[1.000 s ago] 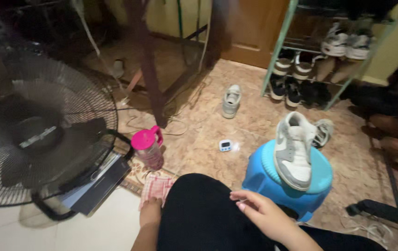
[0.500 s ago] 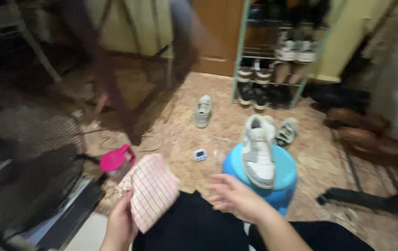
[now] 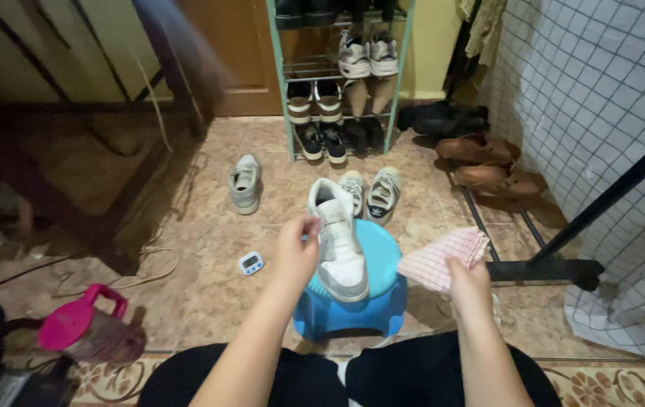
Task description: The person unlaces a white sneaker, removes the laces, and then re-laces the shoe by threading the laces through the eyelets and tying them. The person then wipes the shoe with a cloth.
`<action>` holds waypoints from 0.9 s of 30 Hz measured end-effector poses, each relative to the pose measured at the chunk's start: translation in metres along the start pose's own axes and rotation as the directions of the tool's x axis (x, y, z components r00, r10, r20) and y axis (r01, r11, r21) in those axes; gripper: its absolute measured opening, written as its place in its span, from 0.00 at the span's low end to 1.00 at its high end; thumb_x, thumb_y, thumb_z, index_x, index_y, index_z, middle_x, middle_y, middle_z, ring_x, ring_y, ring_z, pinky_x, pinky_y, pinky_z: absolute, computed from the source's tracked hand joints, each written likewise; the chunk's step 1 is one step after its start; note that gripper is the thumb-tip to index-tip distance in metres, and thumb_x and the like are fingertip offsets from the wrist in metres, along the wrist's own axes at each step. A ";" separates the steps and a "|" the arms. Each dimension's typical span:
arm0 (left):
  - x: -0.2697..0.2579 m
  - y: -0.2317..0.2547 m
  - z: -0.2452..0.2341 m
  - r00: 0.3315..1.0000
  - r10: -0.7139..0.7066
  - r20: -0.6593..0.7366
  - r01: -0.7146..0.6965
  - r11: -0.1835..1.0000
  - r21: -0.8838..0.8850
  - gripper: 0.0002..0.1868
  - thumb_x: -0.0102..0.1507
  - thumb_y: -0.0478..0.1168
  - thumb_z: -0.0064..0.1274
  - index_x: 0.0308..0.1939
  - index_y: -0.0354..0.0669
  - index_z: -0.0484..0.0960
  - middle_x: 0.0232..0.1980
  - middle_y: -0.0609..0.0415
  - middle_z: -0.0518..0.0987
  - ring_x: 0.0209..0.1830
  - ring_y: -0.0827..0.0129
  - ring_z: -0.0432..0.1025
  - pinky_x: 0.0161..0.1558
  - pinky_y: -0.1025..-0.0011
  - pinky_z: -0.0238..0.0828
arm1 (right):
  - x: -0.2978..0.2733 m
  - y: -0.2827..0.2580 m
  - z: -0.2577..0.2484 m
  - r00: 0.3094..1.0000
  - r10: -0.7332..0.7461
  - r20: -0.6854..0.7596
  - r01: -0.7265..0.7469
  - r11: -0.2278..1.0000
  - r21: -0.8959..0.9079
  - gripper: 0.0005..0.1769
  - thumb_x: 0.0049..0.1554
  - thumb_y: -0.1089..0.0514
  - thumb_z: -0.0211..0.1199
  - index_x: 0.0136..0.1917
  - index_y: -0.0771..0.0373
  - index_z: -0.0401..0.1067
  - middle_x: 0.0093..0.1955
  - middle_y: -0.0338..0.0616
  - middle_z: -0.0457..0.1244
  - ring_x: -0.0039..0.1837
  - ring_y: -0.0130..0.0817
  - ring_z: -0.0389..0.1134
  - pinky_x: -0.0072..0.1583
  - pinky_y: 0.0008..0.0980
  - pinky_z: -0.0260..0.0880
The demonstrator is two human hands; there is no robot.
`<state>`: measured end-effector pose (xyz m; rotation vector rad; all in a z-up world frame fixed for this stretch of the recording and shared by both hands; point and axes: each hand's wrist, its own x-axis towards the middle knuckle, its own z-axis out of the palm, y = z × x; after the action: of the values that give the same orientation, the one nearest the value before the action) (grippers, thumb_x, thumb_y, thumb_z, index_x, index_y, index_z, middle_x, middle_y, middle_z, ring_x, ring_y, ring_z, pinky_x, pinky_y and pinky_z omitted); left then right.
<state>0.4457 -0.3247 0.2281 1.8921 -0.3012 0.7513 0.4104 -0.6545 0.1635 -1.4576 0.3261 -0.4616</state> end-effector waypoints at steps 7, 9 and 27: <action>0.084 -0.022 0.044 0.864 -0.208 0.459 -0.246 0.621 0.744 0.21 0.55 0.47 0.60 0.49 0.43 0.83 0.63 0.37 0.70 0.73 0.35 0.54 0.68 0.33 0.44 | 0.042 0.031 -0.019 0.987 0.144 0.068 -0.009 0.473 -0.881 0.22 0.54 0.57 0.62 0.61 0.66 0.72 0.53 0.64 0.69 0.58 0.59 0.71 0.59 0.49 0.71; 0.093 -0.015 0.045 0.824 -0.245 0.510 -0.294 0.584 0.756 0.22 0.50 0.49 0.63 0.47 0.49 0.84 0.67 0.36 0.67 0.78 0.30 0.49 0.70 0.26 0.37 | 0.051 0.048 -0.011 0.967 0.242 0.083 -0.017 0.384 -0.923 0.22 0.53 0.56 0.62 0.60 0.64 0.73 0.55 0.64 0.69 0.60 0.59 0.70 0.62 0.49 0.70; -0.028 0.058 0.002 0.809 0.408 0.423 -0.550 0.779 0.300 0.10 0.53 0.36 0.54 0.37 0.43 0.75 0.39 0.50 0.76 0.43 0.54 0.71 0.48 0.57 0.68 | 0.084 0.164 -0.016 0.886 0.444 0.132 -0.077 0.421 -0.904 0.29 0.51 0.66 0.60 0.67 0.62 0.70 0.62 0.62 0.68 0.65 0.55 0.70 0.65 0.44 0.69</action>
<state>0.3940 -0.3552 0.2530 2.3874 -0.9492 0.8771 0.4925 -0.7010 0.0049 -2.4343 0.5428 0.3541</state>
